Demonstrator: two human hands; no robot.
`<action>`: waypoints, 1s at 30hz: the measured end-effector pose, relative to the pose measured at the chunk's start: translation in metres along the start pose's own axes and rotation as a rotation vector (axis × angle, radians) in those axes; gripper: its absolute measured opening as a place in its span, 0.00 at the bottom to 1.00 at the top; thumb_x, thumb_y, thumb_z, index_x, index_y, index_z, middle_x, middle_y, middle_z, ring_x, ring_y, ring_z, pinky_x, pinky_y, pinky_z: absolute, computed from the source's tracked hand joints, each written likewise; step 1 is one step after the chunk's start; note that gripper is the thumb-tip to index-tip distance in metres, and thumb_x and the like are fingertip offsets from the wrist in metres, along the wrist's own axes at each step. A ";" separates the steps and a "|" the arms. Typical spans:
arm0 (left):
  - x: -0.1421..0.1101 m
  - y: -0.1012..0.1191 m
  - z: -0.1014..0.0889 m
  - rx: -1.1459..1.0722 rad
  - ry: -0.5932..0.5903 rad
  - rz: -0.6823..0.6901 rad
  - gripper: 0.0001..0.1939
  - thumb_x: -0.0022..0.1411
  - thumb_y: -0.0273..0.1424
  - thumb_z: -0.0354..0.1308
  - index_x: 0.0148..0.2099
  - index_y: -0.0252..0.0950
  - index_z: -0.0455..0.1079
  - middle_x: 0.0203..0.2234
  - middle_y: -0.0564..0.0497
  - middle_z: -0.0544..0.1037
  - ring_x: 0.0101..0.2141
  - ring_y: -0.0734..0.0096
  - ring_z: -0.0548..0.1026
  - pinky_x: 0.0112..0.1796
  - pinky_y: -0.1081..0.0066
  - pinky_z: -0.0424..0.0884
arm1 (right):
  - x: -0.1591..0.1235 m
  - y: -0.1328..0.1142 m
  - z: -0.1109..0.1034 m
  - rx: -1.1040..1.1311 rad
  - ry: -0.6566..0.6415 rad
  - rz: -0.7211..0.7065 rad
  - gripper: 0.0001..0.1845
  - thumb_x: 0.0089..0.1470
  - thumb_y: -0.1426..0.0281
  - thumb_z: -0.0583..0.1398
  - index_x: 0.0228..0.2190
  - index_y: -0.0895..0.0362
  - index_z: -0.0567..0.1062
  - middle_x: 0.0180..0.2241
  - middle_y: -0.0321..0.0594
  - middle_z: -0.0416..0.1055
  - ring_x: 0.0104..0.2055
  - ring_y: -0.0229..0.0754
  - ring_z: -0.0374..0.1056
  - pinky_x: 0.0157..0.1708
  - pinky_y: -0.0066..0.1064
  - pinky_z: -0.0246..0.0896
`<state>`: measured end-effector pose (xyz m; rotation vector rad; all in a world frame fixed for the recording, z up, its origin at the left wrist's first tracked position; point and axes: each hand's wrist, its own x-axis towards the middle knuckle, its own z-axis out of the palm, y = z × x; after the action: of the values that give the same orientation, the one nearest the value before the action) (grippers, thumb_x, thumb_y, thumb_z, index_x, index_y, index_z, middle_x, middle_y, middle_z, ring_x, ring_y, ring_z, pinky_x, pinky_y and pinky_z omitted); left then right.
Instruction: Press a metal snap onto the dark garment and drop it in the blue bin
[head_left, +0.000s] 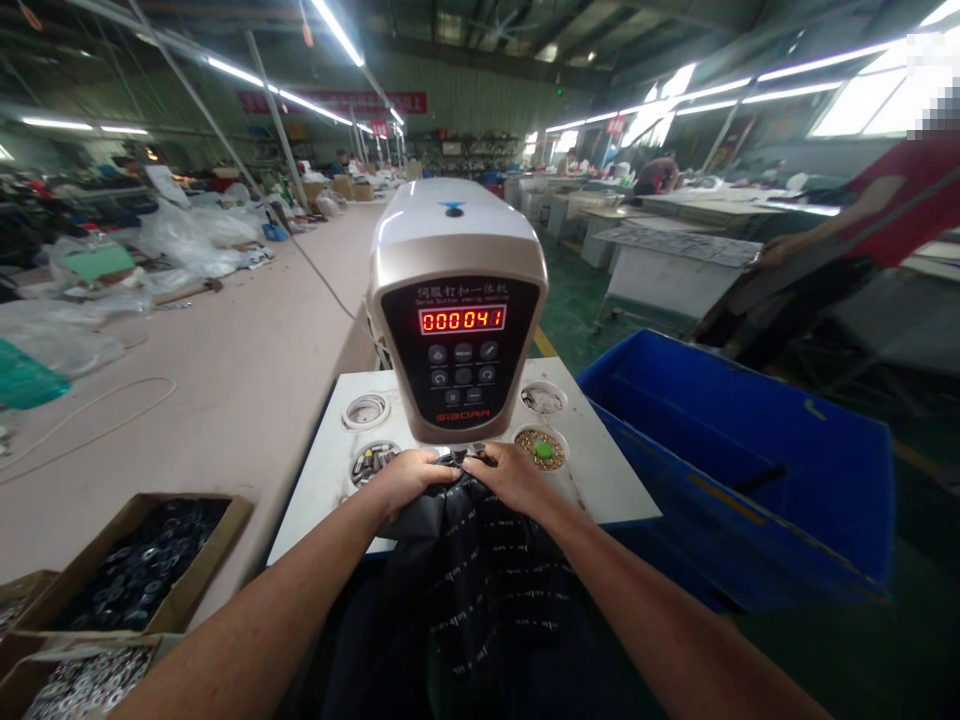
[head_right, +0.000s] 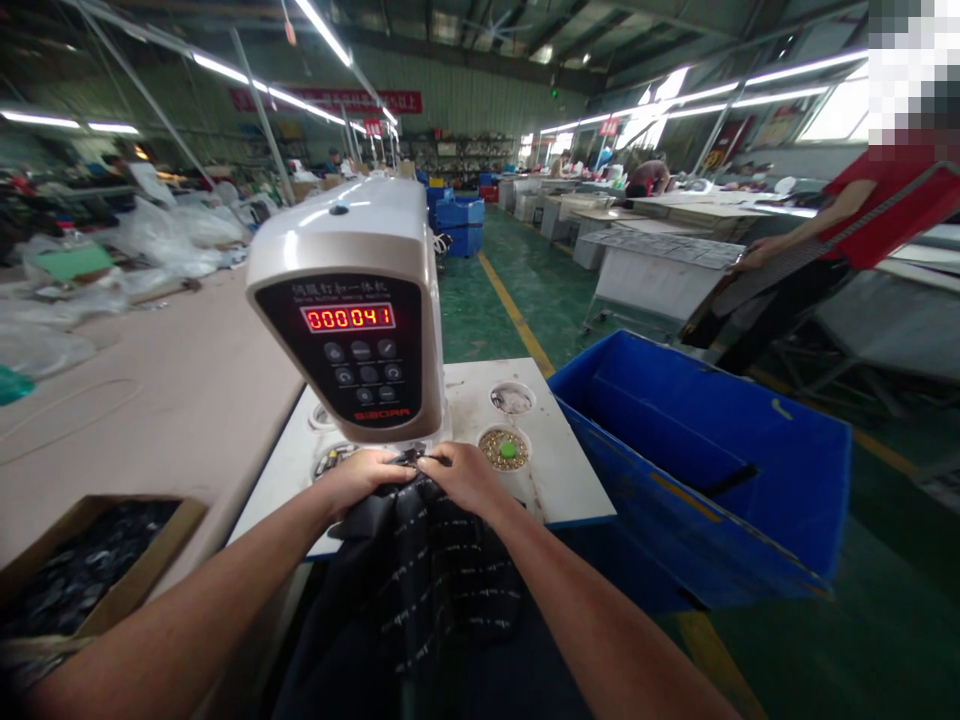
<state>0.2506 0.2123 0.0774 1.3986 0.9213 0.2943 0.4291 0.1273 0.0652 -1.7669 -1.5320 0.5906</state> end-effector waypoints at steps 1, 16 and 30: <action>0.000 -0.001 0.000 0.010 0.003 0.007 0.16 0.43 0.38 0.71 0.33 0.33 0.79 0.29 0.48 0.82 0.32 0.61 0.76 0.35 0.68 0.68 | 0.000 0.000 0.000 0.000 0.002 0.001 0.13 0.57 0.61 0.61 0.29 0.56 0.80 0.29 0.36 0.79 0.34 0.42 0.73 0.32 0.29 0.56; 0.000 0.001 -0.002 0.136 0.017 0.022 0.19 0.42 0.43 0.69 0.31 0.33 0.77 0.25 0.52 0.78 0.29 0.65 0.72 0.34 0.69 0.64 | 0.001 0.007 0.003 0.013 0.003 0.027 0.12 0.56 0.60 0.62 0.32 0.55 0.81 0.31 0.36 0.80 0.36 0.44 0.74 0.34 0.30 0.59; 0.007 -0.022 -0.013 -0.001 0.018 0.081 0.28 0.40 0.47 0.73 0.39 0.33 0.74 0.32 0.48 0.80 0.36 0.60 0.76 0.41 0.66 0.68 | -0.004 0.009 0.009 -0.003 0.042 -0.013 0.11 0.61 0.61 0.59 0.33 0.53 0.79 0.33 0.35 0.80 0.36 0.42 0.73 0.38 0.30 0.59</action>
<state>0.2387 0.2221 0.0560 1.4363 0.8806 0.3692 0.4281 0.1248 0.0522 -1.7601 -1.5154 0.5419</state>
